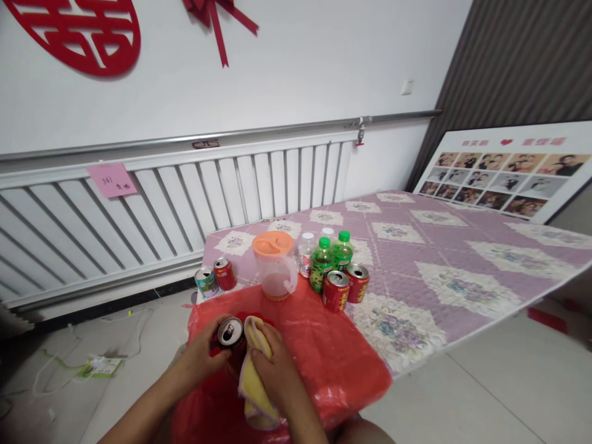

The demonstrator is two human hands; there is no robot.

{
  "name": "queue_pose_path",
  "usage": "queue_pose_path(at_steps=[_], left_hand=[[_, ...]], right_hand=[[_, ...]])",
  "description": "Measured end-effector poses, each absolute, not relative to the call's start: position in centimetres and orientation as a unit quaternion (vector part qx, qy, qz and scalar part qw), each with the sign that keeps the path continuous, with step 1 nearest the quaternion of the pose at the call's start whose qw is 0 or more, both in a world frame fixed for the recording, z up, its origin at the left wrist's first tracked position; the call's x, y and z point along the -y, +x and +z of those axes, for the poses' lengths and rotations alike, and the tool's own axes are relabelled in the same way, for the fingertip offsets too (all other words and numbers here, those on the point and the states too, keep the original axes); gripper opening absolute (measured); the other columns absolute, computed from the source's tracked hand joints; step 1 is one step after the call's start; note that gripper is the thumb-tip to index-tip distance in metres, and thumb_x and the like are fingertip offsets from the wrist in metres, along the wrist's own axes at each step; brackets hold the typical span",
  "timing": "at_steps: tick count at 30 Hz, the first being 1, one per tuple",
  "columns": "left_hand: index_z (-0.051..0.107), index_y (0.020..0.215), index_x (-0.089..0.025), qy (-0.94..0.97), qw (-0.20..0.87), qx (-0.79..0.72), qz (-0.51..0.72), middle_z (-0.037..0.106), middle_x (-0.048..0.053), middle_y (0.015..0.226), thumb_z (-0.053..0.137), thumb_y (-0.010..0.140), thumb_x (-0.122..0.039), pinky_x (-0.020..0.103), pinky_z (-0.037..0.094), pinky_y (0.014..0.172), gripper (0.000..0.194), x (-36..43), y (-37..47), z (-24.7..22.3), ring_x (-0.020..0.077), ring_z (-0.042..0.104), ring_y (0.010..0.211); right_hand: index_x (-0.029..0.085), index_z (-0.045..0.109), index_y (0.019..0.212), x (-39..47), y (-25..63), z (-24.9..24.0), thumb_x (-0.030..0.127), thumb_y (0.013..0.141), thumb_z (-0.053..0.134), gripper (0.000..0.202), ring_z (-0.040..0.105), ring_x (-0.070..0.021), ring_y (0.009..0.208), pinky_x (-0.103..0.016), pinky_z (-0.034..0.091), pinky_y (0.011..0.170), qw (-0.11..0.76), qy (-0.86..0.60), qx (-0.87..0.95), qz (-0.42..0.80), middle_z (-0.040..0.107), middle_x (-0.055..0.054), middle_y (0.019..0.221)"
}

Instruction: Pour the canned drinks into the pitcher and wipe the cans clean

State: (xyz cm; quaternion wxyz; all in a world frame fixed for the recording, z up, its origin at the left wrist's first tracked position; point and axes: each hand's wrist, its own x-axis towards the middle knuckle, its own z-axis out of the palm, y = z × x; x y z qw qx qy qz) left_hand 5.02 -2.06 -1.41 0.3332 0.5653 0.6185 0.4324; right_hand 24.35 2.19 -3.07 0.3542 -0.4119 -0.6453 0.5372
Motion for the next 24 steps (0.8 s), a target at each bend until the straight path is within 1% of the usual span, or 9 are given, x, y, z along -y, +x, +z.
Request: queue_pose_path(at_steps=[4, 7, 9, 12, 15, 20, 24], left_hand=[[0.053, 0.123, -0.018, 0.569, 0.258, -0.641, 0.446, 0.058, 0.012, 0.128, 0.070, 0.058, -0.016, 0.052, 0.043, 0.106, 0.068, 2.0, 5.2, -2.4, 0.0311, 0.055, 0.121], [0.054, 0.123, -0.018, 0.570, 0.206, -0.654, 0.453, 0.058, 0.011, 0.121, 0.073, 0.057, -0.017, 0.053, 0.045, 0.103, 0.068, 2.0, 5.4, -3.0, 0.0306, 0.056, 0.117], [0.054, 0.122, -0.018, 0.570, 0.196, -0.658, 0.451, 0.059, 0.010, 0.119, 0.072, 0.059, -0.018, 0.053, 0.046, 0.101, 0.066, 2.0, 5.4, -3.3, 0.0298, 0.058, 0.114], [0.055, 0.120, -0.018, 0.575, 0.203, -0.651, 0.452, 0.060, 0.010, 0.119, 0.071, 0.060, -0.017, 0.052, 0.047, 0.101, 0.061, 2.0, 5.3, -3.4, 0.0295, 0.058, 0.114], [0.054, 0.121, -0.017, 0.572, 0.222, -0.642, 0.460, 0.061, 0.012, 0.123, 0.069, 0.059, -0.016, 0.050, 0.046, 0.103, 0.064, 2.0, 5.1, -3.3, 0.0300, 0.058, 0.117], [0.047, 0.130, -0.016, 0.565, 0.281, -0.632, 0.450, 0.057, 0.013, 0.132, 0.064, 0.062, -0.016, 0.049, 0.044, 0.107, 0.070, 2.0, 4.9, -3.0, 0.0290, 0.056, 0.123], [0.041, 0.135, -0.015, 0.555, 0.287, -0.642, 0.444, 0.055, 0.015, 0.133, 0.068, 0.061, -0.020, 0.051, 0.043, 0.107, 0.079, 2.0, 4.9, -3.0, 0.0303, 0.055, 0.123]], right_hand=[[0.028, 0.054, 0.136, -2.0, 24.5, -3.0, 0.019, 0.081, 0.055, 0.056, 0.041, -0.0225, 0.138, -0.043, 0.028, 0.117, 0.390, -0.393, 0.640, 0.533, 0.047, -0.005, 0.148], [0.030, 0.054, 0.136, -1.8, 24.5, -2.9, 0.020, 0.082, 0.054, 0.055, 0.036, -0.0221, 0.141, -0.043, 0.026, 0.118, 0.411, -0.376, 0.636, 0.534, 0.044, -0.003, 0.151], [0.031, 0.055, 0.135, -1.7, 24.5, -2.8, 0.020, 0.082, 0.055, 0.055, 0.036, -0.0218, 0.141, -0.043, 0.027, 0.118, 0.411, -0.371, 0.637, 0.536, 0.043, -0.003, 0.151], [0.028, 0.057, 0.134, -1.9, 24.5, -2.9, 0.017, 0.079, 0.056, 0.056, 0.040, -0.0218, 0.139, -0.042, 0.028, 0.117, 0.394, -0.381, 0.640, 0.539, 0.048, -0.004, 0.148], [0.025, 0.057, 0.133, -2.0, 24.6, -2.9, 0.017, 0.077, 0.056, 0.057, 0.045, -0.0223, 0.135, -0.042, 0.030, 0.117, 0.368, -0.400, 0.644, 0.539, 0.053, -0.005, 0.144], [0.021, 0.055, 0.135, -2.0, 24.6, -2.7, 0.020, 0.079, 0.055, 0.056, 0.045, -0.0229, 0.135, -0.042, 0.031, 0.116, 0.344, -0.419, 0.649, 0.534, 0.051, -0.008, 0.145], [0.021, 0.054, 0.136, -1.9, 24.5, -2.7, 0.021, 0.080, 0.054, 0.056, 0.043, -0.0230, 0.136, -0.043, 0.030, 0.116, 0.359, -0.410, 0.644, 0.537, 0.049, -0.008, 0.146]])
